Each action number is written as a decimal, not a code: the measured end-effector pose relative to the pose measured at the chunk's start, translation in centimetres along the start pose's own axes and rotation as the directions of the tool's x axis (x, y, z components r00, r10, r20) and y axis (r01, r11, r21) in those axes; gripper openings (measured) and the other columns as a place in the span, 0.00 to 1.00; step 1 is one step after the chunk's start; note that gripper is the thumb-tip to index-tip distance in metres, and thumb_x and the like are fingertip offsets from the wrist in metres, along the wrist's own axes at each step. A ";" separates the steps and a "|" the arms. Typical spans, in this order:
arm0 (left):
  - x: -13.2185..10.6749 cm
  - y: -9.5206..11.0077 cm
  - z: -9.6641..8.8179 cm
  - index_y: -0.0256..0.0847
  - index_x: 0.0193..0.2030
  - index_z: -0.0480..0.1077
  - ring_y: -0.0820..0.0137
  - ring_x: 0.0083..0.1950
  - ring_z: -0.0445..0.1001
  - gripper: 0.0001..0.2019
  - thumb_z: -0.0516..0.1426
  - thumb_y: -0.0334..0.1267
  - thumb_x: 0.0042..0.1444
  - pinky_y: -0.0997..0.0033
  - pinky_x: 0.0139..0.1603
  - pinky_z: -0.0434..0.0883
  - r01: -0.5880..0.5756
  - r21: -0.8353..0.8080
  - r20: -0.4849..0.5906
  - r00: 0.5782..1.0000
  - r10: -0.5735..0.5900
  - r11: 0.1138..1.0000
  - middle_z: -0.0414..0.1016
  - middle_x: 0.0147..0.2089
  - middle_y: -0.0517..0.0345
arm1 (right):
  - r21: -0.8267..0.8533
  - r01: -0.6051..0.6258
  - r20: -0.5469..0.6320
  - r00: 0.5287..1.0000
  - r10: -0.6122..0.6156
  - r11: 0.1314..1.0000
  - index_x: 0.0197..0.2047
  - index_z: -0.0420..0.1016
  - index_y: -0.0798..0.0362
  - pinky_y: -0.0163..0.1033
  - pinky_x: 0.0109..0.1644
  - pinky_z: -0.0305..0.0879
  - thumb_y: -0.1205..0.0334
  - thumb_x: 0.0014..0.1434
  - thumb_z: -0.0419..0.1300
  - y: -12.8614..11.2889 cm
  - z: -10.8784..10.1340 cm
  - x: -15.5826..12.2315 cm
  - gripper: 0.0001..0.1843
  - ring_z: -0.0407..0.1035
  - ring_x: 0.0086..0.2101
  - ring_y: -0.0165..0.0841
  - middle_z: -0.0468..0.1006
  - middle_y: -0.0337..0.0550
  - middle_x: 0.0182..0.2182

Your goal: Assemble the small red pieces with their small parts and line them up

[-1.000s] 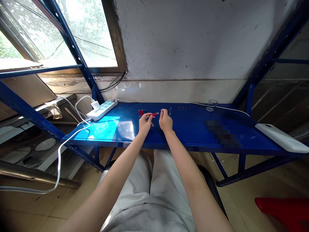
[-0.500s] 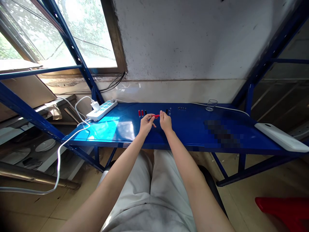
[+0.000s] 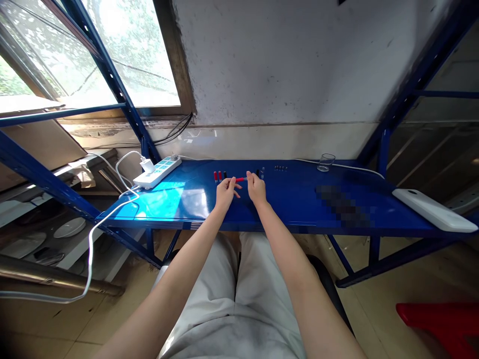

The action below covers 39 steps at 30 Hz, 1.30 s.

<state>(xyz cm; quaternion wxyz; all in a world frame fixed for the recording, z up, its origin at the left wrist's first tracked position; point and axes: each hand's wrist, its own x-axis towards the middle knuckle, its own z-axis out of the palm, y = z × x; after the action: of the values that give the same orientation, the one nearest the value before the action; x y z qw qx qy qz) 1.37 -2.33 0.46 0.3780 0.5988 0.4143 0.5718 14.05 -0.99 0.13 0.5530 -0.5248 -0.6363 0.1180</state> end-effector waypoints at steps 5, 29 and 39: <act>0.2 -0.2 -0.1 0.36 0.32 0.67 0.79 0.17 0.67 0.21 0.48 0.55 0.56 0.79 0.20 0.64 0.011 -0.059 -0.105 0.994 -0.017 0.998 0.73 0.27 0.56 | 0.083 -0.042 -0.035 0.998 0.045 0.996 0.20 0.55 0.51 0.35 0.27 0.50 0.37 0.59 0.39 -0.1 -0.1 0.0 0.28 0.56 0.21 0.28 0.59 0.36 0.17; 0.7 -0.6 -0.1 0.36 0.34 0.71 0.82 0.16 0.59 0.19 0.55 0.53 0.50 0.79 0.16 0.57 0.006 -0.131 -0.183 0.983 -0.030 0.991 0.67 0.24 0.62 | 0.492 -0.475 0.559 0.815 0.153 0.730 0.29 0.70 0.54 0.31 0.20 0.46 0.45 0.40 0.66 0.2 0.4 0.3 0.21 0.49 0.18 0.21 0.59 0.31 0.18; 0.7 -1.0 -0.2 0.36 0.33 0.73 0.76 0.26 0.67 0.17 0.55 0.51 0.51 0.78 0.24 0.63 0.026 -0.058 -0.149 0.988 -0.034 0.998 0.72 0.29 0.55 | 0.369 -0.405 0.541 0.825 0.162 0.837 0.31 0.69 0.53 0.31 0.22 0.51 0.40 0.39 0.64 -0.4 0.5 -0.1 0.25 0.54 0.20 0.23 0.63 0.33 0.21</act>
<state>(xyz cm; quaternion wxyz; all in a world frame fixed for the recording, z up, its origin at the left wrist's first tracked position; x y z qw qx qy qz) 1.10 -1.34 -0.25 0.3708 0.5370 0.4345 0.6208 13.44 -1.02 0.20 0.4590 -0.4195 -0.6189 0.4799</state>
